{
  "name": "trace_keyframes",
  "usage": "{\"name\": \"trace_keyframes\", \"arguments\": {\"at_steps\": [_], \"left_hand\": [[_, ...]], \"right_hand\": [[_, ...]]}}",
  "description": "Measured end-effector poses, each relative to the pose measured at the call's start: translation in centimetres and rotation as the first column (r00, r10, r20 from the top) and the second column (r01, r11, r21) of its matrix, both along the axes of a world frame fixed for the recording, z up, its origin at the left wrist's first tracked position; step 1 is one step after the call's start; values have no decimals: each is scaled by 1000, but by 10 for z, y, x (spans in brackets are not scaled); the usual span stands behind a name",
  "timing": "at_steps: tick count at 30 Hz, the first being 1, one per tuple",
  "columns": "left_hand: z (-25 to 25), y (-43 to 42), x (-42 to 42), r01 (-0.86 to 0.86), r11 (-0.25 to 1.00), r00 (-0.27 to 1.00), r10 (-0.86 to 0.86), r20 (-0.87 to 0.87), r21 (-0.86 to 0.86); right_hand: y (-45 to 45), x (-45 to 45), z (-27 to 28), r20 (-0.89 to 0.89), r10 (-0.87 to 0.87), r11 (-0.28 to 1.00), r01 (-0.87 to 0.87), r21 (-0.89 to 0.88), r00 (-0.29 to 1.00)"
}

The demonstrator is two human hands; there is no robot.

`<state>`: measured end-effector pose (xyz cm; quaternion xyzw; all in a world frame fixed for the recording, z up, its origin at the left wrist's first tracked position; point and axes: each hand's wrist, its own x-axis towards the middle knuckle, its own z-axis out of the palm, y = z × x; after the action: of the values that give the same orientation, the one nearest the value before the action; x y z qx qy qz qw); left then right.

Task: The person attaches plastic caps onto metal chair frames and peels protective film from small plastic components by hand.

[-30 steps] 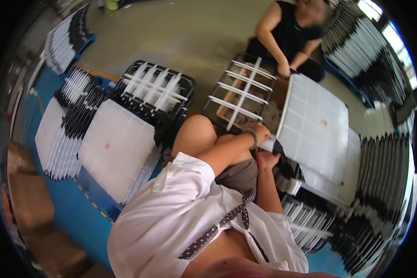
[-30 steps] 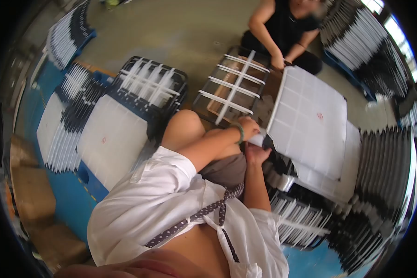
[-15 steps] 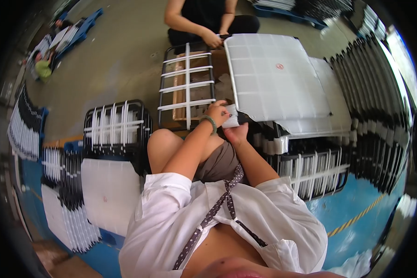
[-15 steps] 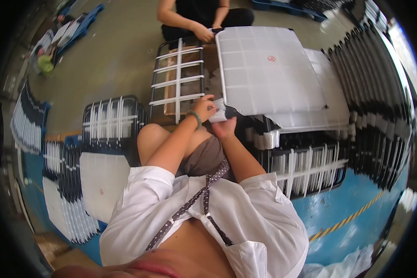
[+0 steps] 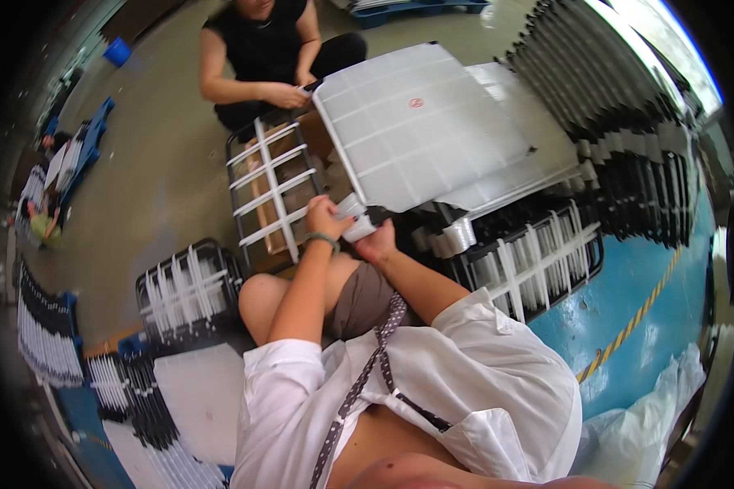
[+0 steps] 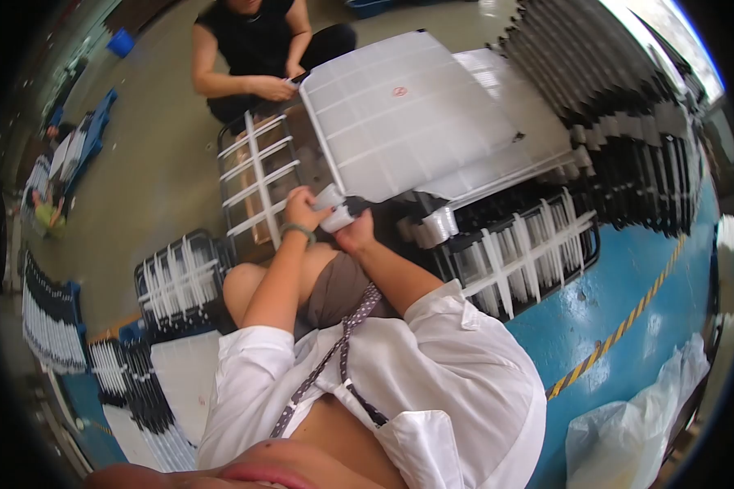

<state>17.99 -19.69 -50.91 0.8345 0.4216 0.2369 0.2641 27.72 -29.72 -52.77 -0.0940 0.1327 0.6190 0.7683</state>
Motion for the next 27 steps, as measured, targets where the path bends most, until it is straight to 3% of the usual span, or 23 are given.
{"name": "trace_keyframes", "arguments": {"at_steps": [1, 3, 5, 6, 9, 12, 15, 17, 19, 21, 23, 25, 26, 27], "left_hand": [[-5, 7, -2, -3, 1000, 1000, 3, -14, 8], [7, 3, 2, 2, 962, 1000, 3, 19, -271], [-30, 7, 2, 237, 900, 930, -101, 353, -365], [-25, 9, 1, 296, 901, 947, -234, 220, -317], [-6, 3, 1, 246, 909, 967, -207, 147, -338], [15, -10, 3, 183, 954, 971, -137, 194, -239], [30, -19, 5, 168, 984, 967, -177, 183, 66], [35, -21, 4, 193, 978, 935, -207, 287, 77], [41, -24, 3, 243, 961, 903, -273, 331, 130], [52, -34, 0, 262, 958, 914, -285, 289, 114], [60, -41, 2, 268, 916, 905, -346, 248, 300], [59, -48, -1, 251, 921, 962, -272, 31, 297], [54, -47, 0, 295, 894, 944, -326, 40, 338], [58, -53, -1, 285, 926, 958, -279, -60, 247]], "right_hand": [[2, 1, -12, -12, 10, 1000, -10, -3, 1000], [3, 2, -23, -22, -3, 1000, 3, -1, 1000], [8, 0, -33, 7, -76, 994, 76, -81, 997], [11, -1, -32, 37, -128, 990, 129, -53, 991], [11, -2, -34, 76, -119, 991, 123, -46, 990], [11, -2, -33, 48, -71, 997, 70, 7, 996], [-4, 0, -24, 76, -10, 994, 18, -111, 997], [-23, 2, 3, 147, -4, 992, 22, -124, 989], [-31, 9, -3, 234, 27, 996, -7, -84, 972], [-34, 10, -14, 367, 96, 995, -75, -71, 925], [-35, 10, -12, 400, 117, 987, -63, -145, 909], [-37, 10, -9, 407, 128, 987, -73, -146, 904], [-36, 11, -8, 414, 129, 986, -72, -152, 901], [-38, 9, -8, 417, 130, 984, -67, -162, 899]]}}
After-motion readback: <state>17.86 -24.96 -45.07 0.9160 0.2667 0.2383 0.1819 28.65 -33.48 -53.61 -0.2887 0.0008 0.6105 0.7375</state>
